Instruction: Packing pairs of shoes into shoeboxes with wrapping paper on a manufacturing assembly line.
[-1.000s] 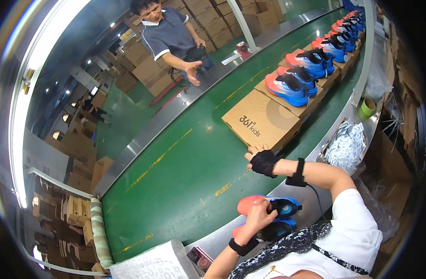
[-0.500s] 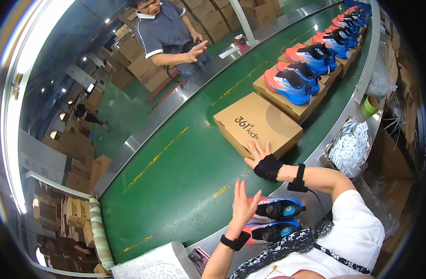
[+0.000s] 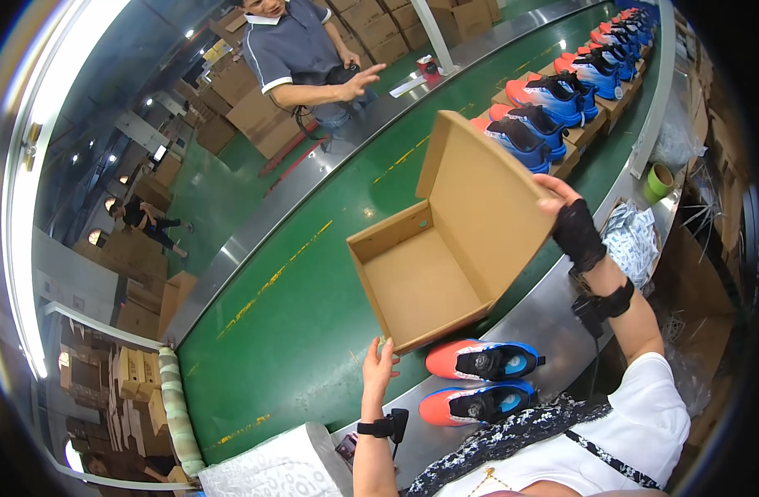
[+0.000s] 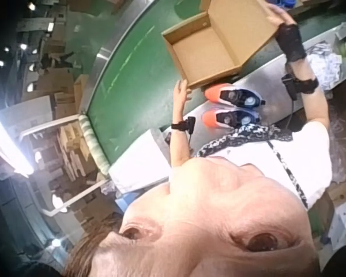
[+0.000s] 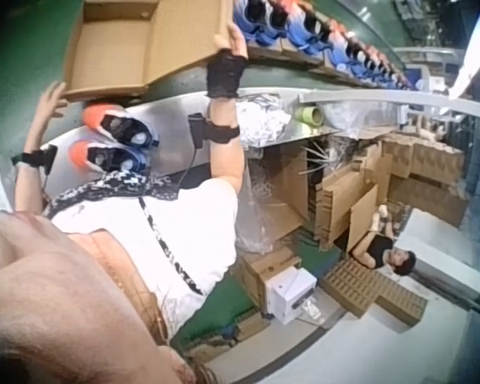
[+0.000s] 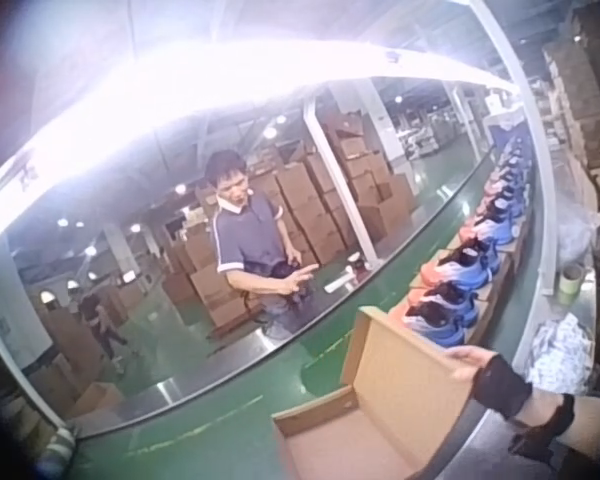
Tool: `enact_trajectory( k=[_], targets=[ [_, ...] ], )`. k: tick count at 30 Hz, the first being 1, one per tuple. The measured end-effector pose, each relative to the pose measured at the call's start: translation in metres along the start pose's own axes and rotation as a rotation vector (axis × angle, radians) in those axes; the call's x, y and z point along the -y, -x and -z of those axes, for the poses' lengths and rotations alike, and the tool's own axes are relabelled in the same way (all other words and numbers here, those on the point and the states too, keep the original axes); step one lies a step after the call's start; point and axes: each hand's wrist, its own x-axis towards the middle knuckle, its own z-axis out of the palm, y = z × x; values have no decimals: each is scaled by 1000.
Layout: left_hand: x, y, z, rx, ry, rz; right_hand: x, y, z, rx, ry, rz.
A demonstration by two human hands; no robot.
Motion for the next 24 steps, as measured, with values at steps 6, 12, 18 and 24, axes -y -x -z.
enact_trajectory(
  k=[6, 12, 18, 24],
  targets=[
    [35, -4, -5, 96, -136, -54, -37, 9, 94, -373, 563, -240],
    [32, 0, -15, 121, -25, -37, -70, 57, 170, -212, 1701, -211],
    [44, 10, -3, 136, 161, -51, -70, 62, 175, -221, 1629, -211],
    [67, 53, 96, -265, 331, -129, -61, 62, 198, -284, 1720, -1]
  ],
)
